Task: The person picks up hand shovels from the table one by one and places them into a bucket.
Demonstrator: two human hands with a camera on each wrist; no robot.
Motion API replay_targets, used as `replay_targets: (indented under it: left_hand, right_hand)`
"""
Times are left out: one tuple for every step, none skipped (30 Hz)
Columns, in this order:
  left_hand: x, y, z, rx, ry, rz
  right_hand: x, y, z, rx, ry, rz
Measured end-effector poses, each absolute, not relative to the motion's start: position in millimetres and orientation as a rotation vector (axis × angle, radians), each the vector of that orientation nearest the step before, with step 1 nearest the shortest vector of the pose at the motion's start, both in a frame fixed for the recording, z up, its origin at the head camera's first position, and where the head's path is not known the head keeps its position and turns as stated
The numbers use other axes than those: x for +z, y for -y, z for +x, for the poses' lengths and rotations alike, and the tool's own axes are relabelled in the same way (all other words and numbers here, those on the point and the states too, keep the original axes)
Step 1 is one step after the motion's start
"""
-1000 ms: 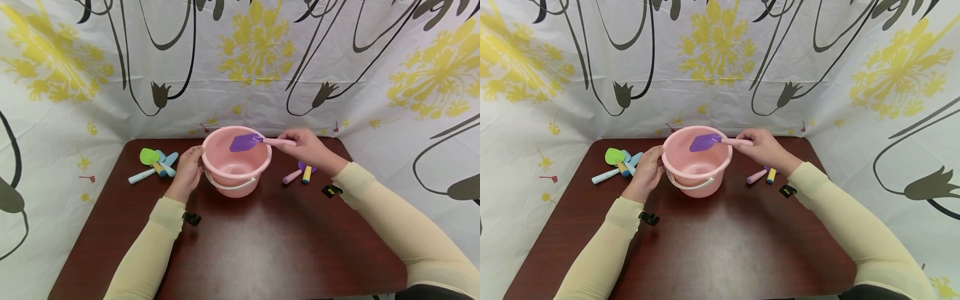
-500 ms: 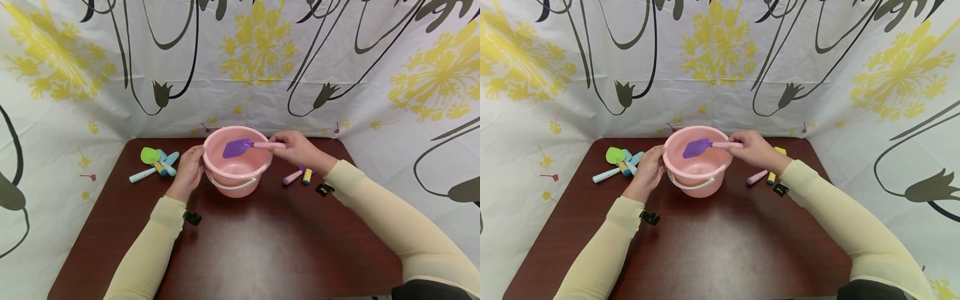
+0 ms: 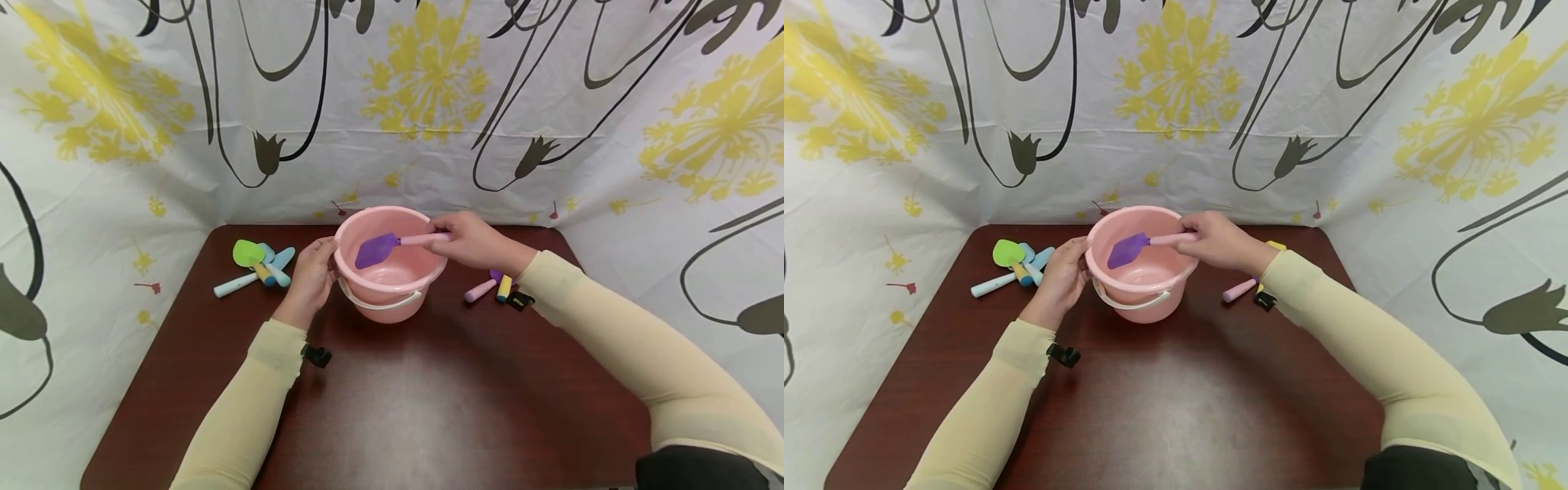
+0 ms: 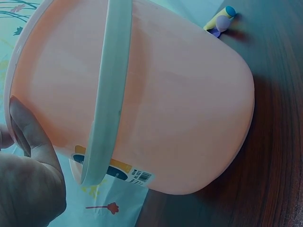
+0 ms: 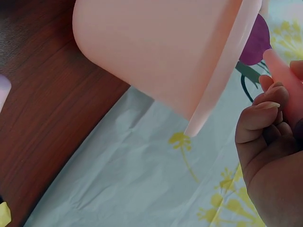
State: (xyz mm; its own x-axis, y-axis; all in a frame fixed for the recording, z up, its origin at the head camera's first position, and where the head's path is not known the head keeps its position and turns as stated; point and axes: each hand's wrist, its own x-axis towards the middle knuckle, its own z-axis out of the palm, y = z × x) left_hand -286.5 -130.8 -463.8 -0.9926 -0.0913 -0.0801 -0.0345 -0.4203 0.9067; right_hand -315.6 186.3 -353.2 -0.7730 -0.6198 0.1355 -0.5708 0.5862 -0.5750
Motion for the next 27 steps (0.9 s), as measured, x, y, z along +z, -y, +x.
replay_targets:
  left_hand:
    - [-463.6, 131.2, -286.4, -2.611, 1.675, 0.187]
    - [-463.5, 131.7, -286.1, -2.61, 1.676, 0.192]
    - [-463.3, 132.1, -285.9, -2.607, 1.679, 0.194]
    - [-463.2, 132.4, -285.7, -2.609, 1.677, 0.196]
    - [-463.2, 132.8, -285.5, -2.608, 1.678, 0.195]
    - [-463.1, 133.0, -285.2, -2.608, 1.679, 0.194]
    - [-463.0, 133.2, -284.9, -2.608, 1.681, 0.191]
    - [-463.0, 133.2, -284.8, -2.609, 1.681, 0.188]
    - [-462.9, 133.1, -284.7, -2.608, 1.685, 0.186]
    - [-462.8, 133.1, -284.6, -2.608, 1.687, 0.184]
    - [-462.7, 133.0, -284.6, -2.609, 1.687, 0.183]
    - [-462.6, 133.0, -284.6, -2.609, 1.687, 0.184]
    - [-462.5, 132.7, -284.9, -2.611, 1.686, 0.182]
    - [-462.7, 132.6, -285.3, -2.611, 1.684, 0.183]
    - [-462.8, 132.5, -285.5, -2.611, 1.683, 0.185]
    - [-463.0, 132.4, -285.7, -2.614, 1.678, 0.188]
    - [-463.0, 132.3, -285.7, -2.614, 1.674, 0.191]
    - [-462.7, 132.1, -285.7, -2.613, 1.677, 0.192]
    - [-462.6, 132.0, -285.6, -2.611, 1.679, 0.191]
    - [-462.6, 131.9, -285.6, -2.609, 1.682, 0.192]
    - [-462.4, 131.7, -285.4, -2.607, 1.686, 0.191]
    - [-462.4, 131.5, -285.3, -2.605, 1.689, 0.189]
    - [-462.3, 131.3, -285.4, -2.603, 1.691, 0.187]
    - [-462.5, 131.3, -285.5, -2.602, 1.694, 0.185]
    - [-462.9, 131.5, -285.6, -2.602, 1.695, 0.184]
    - [-463.3, 131.5, -285.9, -2.603, 1.696, 0.184]
    - [-463.7, 131.4, -286.1, -2.603, 1.697, 0.184]
  right_hand:
    - [-352.5, -183.9, -316.2, -0.933, -2.716, -1.037]
    - [-351.9, -181.4, -316.9, -0.926, -2.705, -1.045]
    - [-351.7, -179.0, -317.6, -0.918, -2.693, -1.049]
    - [-351.3, -176.7, -318.0, -0.911, -2.681, -1.053]
    - [-350.5, -174.4, -317.9, -0.909, -2.664, -1.049]
    - [-350.4, -172.3, -318.3, -0.903, -2.651, -1.048]
    - [-350.3, -170.4, -318.7, -0.899, -2.642, -1.047]
    - [-350.4, -168.8, -319.4, -0.887, -2.638, -1.05]
    - [-350.5, -167.2, -320.0, -0.873, -2.637, -1.056]
    - [-350.4, -165.8, -320.8, -0.861, -2.636, -1.065]
    - [-350.4, -164.4, -321.5, -0.845, -2.636, -1.077]
    - [-350.2, -163.1, -322.4, -0.829, -2.631, -1.095]
    - [-349.9, -161.8, -323.7, -0.811, -2.63, -1.114]
    - [-350.1, -160.7, -325.3, -0.793, -2.626, -1.133]
    - [-349.7, -159.3, -326.5, -0.779, -2.619, -1.149]
    - [-349.4, -158.0, -327.9, -0.767, -2.613, -1.162]
    - [-348.9, -156.5, -329.0, -0.756, -2.607, -1.17]
    - [-348.7, -155.3, -330.6, -0.745, -2.602, -1.178]
    - [-348.6, -153.9, -332.0, -0.732, -2.601, -1.184]
    - [-348.5, -152.5, -333.4, -0.716, -2.601, -1.191]
    - [-347.8, -151.0, -334.1, -0.704, -2.6, -1.194]
    - [-347.8, -149.6, -335.6, -0.693, -2.598, -1.202]
    - [-347.7, -148.2, -336.8, -0.681, -2.596, -1.211]
    - [-347.8, -146.8, -338.4, -0.67, -2.594, -1.223]
    - [-348.1, -145.2, -339.7, -0.662, -2.591, -1.232]
    - [-348.5, -143.8, -341.6, -0.657, -2.584, -1.234]
    - [-348.6, -142.6, -343.1, -0.655, -2.574, -1.235]
